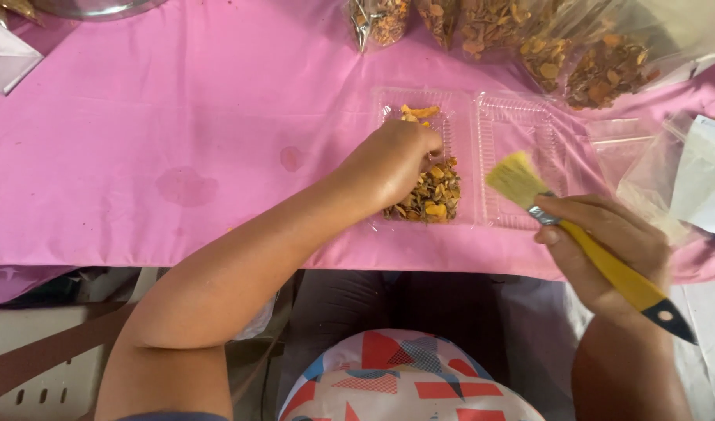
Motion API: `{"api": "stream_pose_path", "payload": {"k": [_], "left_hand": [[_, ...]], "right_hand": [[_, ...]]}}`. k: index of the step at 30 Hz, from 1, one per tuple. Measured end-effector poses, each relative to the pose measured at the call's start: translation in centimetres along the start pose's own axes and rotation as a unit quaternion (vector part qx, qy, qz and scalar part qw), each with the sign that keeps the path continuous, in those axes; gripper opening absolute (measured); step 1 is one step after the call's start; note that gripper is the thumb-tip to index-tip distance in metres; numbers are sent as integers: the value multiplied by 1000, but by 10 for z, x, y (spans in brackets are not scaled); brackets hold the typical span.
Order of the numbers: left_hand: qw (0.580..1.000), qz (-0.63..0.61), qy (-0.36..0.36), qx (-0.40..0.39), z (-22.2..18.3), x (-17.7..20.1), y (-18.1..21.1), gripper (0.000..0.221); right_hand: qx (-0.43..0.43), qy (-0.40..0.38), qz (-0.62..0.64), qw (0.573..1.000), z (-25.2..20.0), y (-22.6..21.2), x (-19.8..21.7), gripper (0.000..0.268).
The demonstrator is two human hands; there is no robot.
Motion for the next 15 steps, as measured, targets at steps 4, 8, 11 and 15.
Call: {"api": "stream_pose_path", "payload": {"k": [4, 8, 11, 15], "left_hand": [[976, -207, 70, -23, -18, 15, 9, 39], [961, -259, 102, 1, -52, 43, 27, 18], [933, -333, 113, 81, -42, 45, 7, 7], [951, -288, 93, 68, -41, 45, 12, 15]], "right_hand": [[-5, -16, 71, 997, 15, -16, -37, 26], [50, 30, 14, 998, 34, 22, -48, 22], [43, 75, 16, 996, 29, -8, -39, 21], [84, -68, 102, 989, 40, -24, -47, 27]]}}
Point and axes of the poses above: each hand's wrist, its own z-axis towards the middle knuckle, its own x-axis out of the back of the hand, y = z × x, the point moved 2 cm from there along z, towards the middle knuckle, and after that the axes turned 5 degrees about -x, right-handed, at the moved point
